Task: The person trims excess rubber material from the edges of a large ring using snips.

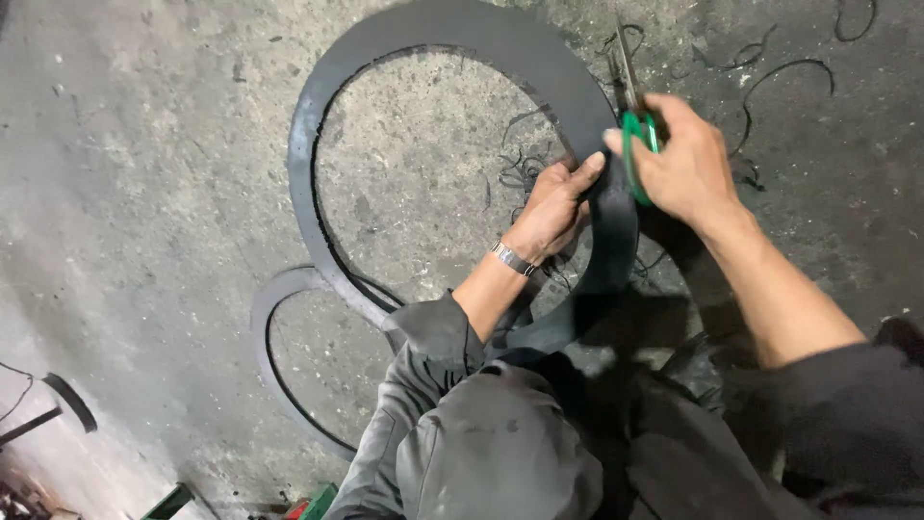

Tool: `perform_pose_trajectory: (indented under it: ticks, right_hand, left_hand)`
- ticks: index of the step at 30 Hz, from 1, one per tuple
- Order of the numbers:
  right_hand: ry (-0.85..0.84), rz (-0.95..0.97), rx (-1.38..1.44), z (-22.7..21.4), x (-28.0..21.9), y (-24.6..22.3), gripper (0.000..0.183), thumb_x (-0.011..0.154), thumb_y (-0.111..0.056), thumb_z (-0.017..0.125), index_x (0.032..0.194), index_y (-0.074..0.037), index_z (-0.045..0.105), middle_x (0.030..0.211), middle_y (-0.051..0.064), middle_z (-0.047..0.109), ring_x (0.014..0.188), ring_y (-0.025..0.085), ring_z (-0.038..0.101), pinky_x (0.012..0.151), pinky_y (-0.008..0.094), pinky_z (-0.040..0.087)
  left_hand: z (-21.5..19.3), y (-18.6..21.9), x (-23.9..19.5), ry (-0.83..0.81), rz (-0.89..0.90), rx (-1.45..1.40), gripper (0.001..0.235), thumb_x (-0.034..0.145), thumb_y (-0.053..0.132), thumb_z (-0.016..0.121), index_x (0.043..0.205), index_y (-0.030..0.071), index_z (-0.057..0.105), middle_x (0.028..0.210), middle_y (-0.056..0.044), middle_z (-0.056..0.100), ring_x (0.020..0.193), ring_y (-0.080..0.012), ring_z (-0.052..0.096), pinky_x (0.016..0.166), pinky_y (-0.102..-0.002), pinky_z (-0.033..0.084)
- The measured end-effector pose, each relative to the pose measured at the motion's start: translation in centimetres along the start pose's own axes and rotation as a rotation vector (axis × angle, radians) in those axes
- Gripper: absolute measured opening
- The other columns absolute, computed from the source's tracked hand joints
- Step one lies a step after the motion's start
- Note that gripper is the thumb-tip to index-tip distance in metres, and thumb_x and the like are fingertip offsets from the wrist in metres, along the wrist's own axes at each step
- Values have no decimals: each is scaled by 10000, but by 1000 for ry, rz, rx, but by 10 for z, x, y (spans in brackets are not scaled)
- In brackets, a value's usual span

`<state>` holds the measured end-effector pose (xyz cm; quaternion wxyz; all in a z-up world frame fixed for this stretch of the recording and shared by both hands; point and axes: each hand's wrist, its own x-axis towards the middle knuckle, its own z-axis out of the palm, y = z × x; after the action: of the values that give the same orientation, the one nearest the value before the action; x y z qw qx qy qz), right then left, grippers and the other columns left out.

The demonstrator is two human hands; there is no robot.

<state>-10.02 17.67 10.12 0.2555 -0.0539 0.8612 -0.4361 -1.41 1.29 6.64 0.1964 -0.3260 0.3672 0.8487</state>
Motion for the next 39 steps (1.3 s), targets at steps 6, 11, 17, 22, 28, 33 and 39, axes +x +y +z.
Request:
perform_pose_trajectory:
  ticks: [6, 11, 17, 22, 28, 33, 39]
  right_hand:
    - [-109, -31, 68, 15, 20, -1, 687, 858, -345, 847, 1388, 12, 593, 1165, 208, 717, 1036, 311, 701, 877, 417, 541]
    - [-73, 17, 126, 12, -4, 53, 704, 857, -286, 861, 1407, 48, 576, 1180, 201, 707, 1052, 272, 678, 898, 385, 531]
    - [56, 91, 148, 18, -35, 95, 680, 892, -232, 864, 1426, 70, 571, 1156, 185, 706, 1015, 243, 673, 863, 371, 535]
    - [95, 81, 216, 12, -40, 90, 663, 897, -204, 865, 1426, 67, 570, 1138, 152, 703, 997, 215, 662, 854, 342, 540]
    - [6, 98, 510, 29, -73, 67, 631, 901, -176, 823, 1394, 63, 509, 1108, 126, 700, 974, 185, 701, 818, 292, 596]
    - [-106, 227, 685, 81, -137, 45, 571, 872, -149, 780, 1293, 76, 468, 824, 122, 645, 641, 190, 638, 502, 310, 527]
    - [-102, 232, 658, 95, -172, 44, 516, 904, -148, 751, 1282, 85, 487, 777, 68, 639, 607, 124, 588, 514, 284, 476]
  left_hand:
    - [-33, 3, -58, 245, 119, 199, 485, 1014, 249, 673, 1380, -34, 532, 1027, -48, 609, 807, -120, 571, 709, -301, 524]
    - [-147, -15, -184, 1183, 469, 1078, 787, 842, 328, 798, 1422, -59, 434, 1301, -258, 479, 1110, -341, 585, 946, -419, 509]
    - [-366, -202, -326, 1178, -401, 732, 595, 990, 530, 626, 1216, -18, 676, 943, -129, 688, 857, -268, 691, 813, -422, 559]
    - [-382, -229, -297, 953, -295, 875, 655, 921, 473, 733, 1282, -65, 639, 846, -222, 690, 765, -383, 636, 674, -479, 492]
    - [-305, -78, -306, 1330, 275, 595, 600, 1070, 439, 671, 947, -137, 558, 762, -73, 591, 649, -167, 512, 559, -347, 440]
    - [-272, 11, -306, 1422, 274, 747, 459, 1075, 344, 598, 1070, -110, 667, 839, -108, 642, 692, -188, 538, 601, -364, 463]
    - [-168, -2, -188, 978, 250, 1297, 483, 951, 272, 687, 1309, -45, 621, 1246, -227, 680, 1116, -299, 670, 962, -395, 515]
